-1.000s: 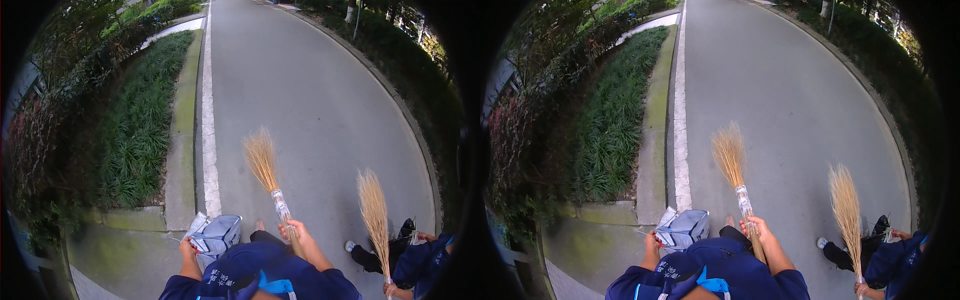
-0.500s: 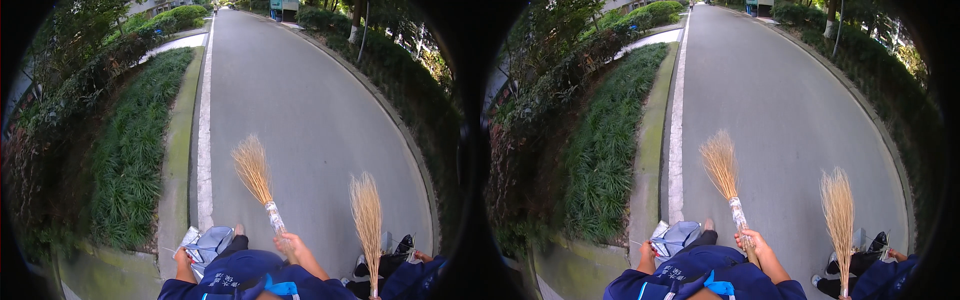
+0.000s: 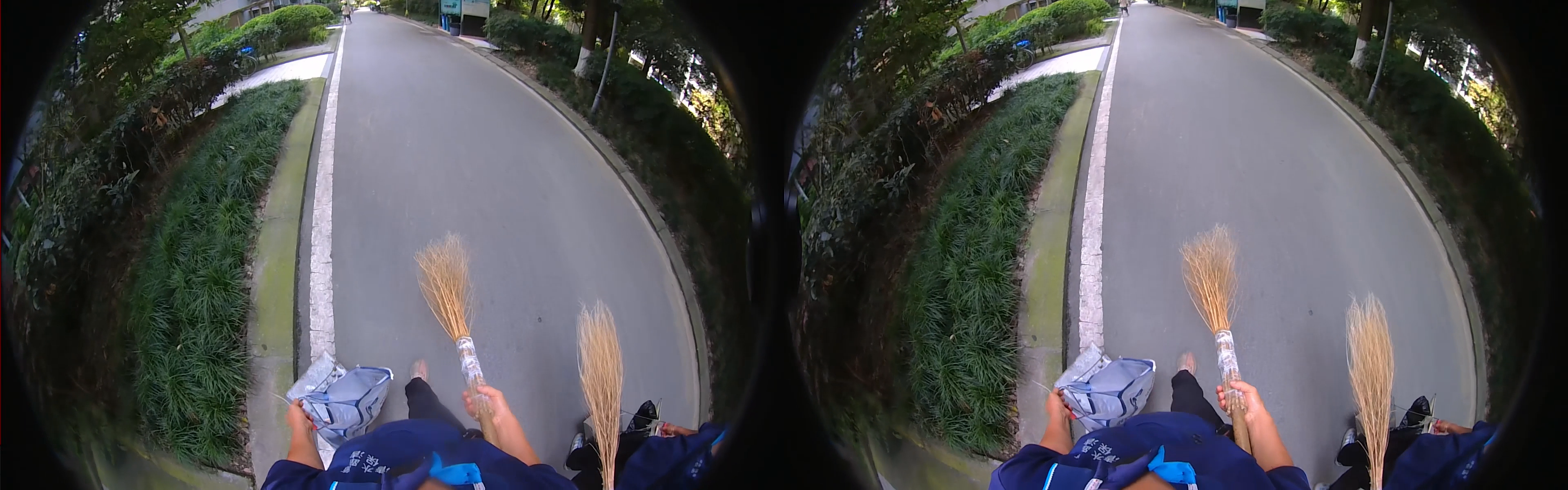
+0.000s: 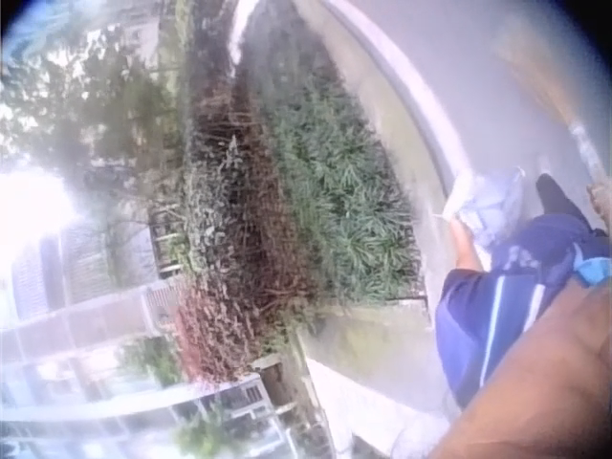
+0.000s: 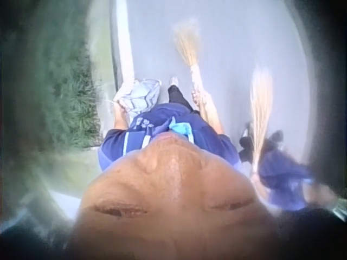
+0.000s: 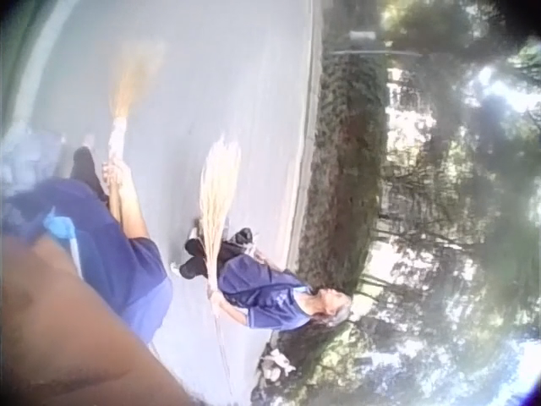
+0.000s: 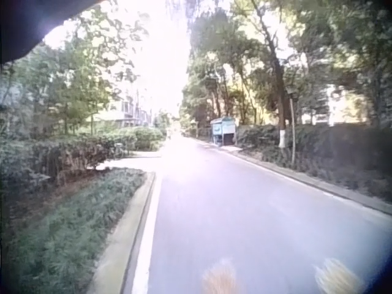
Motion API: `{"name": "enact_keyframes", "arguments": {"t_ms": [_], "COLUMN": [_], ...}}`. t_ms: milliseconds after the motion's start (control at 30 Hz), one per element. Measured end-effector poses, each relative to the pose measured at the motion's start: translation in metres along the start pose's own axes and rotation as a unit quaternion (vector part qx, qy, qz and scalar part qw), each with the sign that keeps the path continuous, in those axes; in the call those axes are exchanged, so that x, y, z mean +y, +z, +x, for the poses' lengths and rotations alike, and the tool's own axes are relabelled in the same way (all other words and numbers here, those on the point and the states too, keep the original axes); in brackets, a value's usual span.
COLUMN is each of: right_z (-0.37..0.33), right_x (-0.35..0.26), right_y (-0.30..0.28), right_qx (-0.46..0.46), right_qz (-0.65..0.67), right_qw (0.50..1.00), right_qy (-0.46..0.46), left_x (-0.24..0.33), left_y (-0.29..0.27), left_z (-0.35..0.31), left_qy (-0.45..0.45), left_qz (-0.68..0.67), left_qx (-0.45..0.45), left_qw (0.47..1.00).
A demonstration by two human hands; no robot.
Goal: The person assembles a broom by inserting a handle into a broom head, picks up a dustpan, and walks along a paved pathway carrying the cleaning supplies.
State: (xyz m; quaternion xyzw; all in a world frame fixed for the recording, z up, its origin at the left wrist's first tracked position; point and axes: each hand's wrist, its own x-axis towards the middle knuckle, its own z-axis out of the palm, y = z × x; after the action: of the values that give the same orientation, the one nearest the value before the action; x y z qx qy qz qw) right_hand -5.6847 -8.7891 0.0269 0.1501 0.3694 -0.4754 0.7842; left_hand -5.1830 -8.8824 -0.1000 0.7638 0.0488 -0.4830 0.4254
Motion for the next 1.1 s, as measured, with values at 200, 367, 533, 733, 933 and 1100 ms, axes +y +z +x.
{"name": "enact_keyframes", "arguments": {"t_ms": [200,367,533,733,933,1100], "right_z": [0.092,0.168,0.261,0.352,0.437,0.547], "right_x": [-0.131,-0.233,-0.307,-0.408,-0.514,-0.601], "right_y": [0.1,0.177,0.228,0.311,0.355,0.401], "right_qx": [0.02,-0.032,-0.029,0.019,0.016,-0.013], "right_qz": [-0.057,-0.089,-0.103,-0.118,-0.065,0.01], "right_qw": [0.998,0.995,0.993,0.992,0.998,1.0], "right_qy": [0.009,0.018,0.057,0.048,-0.02,0.006], "left_x": [0.107,0.186,0.202,0.262,0.34,0.41], "left_y": [0.145,0.256,0.36,0.491,0.629,0.702], "left_z": [-0.001,-0.01,0.048,0.135,0.174,0.214], "left_qy": [0.142,0.114,0.066,0.059,0.064,0.081], "left_qz": [-0.046,-0.073,-0.079,-0.081,-0.067,-0.079], "left_qx": [0.042,0.04,0.049,0.052,0.061,0.073], "left_qw": [0.988,0.99,0.993,0.994,0.994,0.991]}}
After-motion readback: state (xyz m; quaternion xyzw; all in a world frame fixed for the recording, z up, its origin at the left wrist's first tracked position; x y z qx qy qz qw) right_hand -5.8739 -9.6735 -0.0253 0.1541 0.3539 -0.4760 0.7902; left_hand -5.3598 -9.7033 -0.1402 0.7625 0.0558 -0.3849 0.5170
